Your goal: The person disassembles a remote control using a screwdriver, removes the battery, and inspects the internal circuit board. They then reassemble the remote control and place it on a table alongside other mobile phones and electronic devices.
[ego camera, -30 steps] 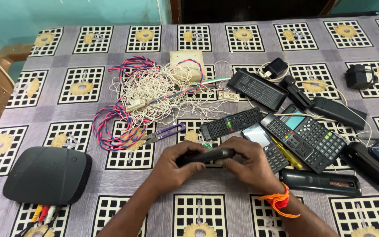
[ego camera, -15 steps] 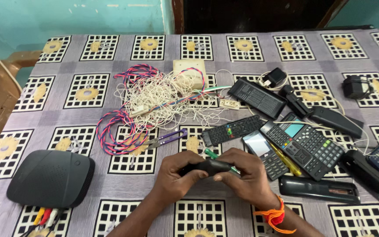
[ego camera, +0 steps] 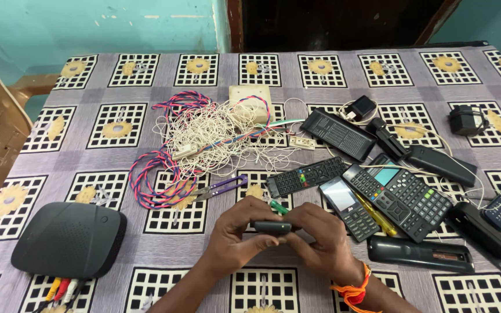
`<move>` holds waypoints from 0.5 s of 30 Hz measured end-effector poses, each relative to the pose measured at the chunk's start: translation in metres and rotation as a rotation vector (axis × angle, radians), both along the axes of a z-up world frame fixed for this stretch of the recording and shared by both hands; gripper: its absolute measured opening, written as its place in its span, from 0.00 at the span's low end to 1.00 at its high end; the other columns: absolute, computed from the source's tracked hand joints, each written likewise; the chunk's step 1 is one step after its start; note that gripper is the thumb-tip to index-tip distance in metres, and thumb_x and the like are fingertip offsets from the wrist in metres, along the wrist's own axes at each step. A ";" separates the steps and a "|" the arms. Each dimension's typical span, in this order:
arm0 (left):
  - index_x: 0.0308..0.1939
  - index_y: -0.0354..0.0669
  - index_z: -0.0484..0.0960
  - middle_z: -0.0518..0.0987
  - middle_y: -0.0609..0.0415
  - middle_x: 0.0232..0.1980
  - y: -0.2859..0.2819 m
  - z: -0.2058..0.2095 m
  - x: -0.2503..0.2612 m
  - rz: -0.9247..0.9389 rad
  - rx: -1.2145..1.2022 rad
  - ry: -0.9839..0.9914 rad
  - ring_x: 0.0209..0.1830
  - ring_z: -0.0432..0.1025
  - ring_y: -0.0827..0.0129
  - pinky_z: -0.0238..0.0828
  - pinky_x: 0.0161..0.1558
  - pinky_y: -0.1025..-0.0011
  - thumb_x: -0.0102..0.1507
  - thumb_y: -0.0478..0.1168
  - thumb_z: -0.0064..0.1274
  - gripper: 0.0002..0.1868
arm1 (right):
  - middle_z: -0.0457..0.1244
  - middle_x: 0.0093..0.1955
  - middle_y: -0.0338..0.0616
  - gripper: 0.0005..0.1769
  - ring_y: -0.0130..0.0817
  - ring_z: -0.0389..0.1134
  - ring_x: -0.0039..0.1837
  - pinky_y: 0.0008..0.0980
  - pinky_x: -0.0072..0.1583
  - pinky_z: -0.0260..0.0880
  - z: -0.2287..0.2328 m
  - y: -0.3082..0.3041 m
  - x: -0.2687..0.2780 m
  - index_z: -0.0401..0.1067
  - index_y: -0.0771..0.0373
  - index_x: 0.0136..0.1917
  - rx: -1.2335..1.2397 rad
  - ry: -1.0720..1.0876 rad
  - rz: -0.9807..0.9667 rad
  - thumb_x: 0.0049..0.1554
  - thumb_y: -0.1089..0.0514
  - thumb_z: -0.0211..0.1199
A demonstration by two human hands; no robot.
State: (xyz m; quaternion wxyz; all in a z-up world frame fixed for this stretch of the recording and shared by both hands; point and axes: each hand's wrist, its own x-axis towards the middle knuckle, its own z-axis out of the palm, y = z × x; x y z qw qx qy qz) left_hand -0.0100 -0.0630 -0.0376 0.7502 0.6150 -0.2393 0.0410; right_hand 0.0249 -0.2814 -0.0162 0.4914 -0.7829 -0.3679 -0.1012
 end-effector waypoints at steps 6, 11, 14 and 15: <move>0.49 0.36 0.87 0.79 0.52 0.48 -0.001 -0.005 -0.006 0.073 -0.058 0.070 0.47 0.75 0.72 0.72 0.50 0.75 0.62 0.32 0.68 0.12 | 0.69 0.47 0.49 0.19 0.45 0.73 0.47 0.37 0.46 0.73 0.006 0.008 -0.002 0.74 0.66 0.55 -0.117 0.051 0.093 0.50 0.63 0.71; 0.46 0.34 0.86 0.78 0.52 0.48 0.002 -0.013 -0.001 0.099 -0.318 0.159 0.46 0.73 0.73 0.70 0.49 0.75 0.62 0.33 0.66 0.10 | 0.69 0.45 0.51 0.22 0.45 0.73 0.44 0.39 0.44 0.72 0.008 0.012 -0.002 0.74 0.66 0.57 -0.151 0.077 0.027 0.50 0.59 0.73; 0.45 0.33 0.85 0.78 0.51 0.47 0.005 -0.021 0.001 0.128 -0.427 0.224 0.43 0.71 0.73 0.68 0.46 0.75 0.62 0.33 0.65 0.09 | 0.69 0.41 0.50 0.19 0.42 0.72 0.37 0.37 0.39 0.71 0.004 0.013 -0.004 0.75 0.66 0.54 -0.175 0.242 0.014 0.52 0.57 0.73; 0.45 0.33 0.85 0.78 0.50 0.46 0.006 -0.023 0.003 0.143 -0.461 0.249 0.42 0.71 0.73 0.67 0.44 0.75 0.62 0.34 0.64 0.09 | 0.69 0.38 0.50 0.17 0.40 0.71 0.35 0.37 0.38 0.70 0.003 0.013 -0.005 0.75 0.66 0.53 -0.183 0.317 0.013 0.53 0.56 0.73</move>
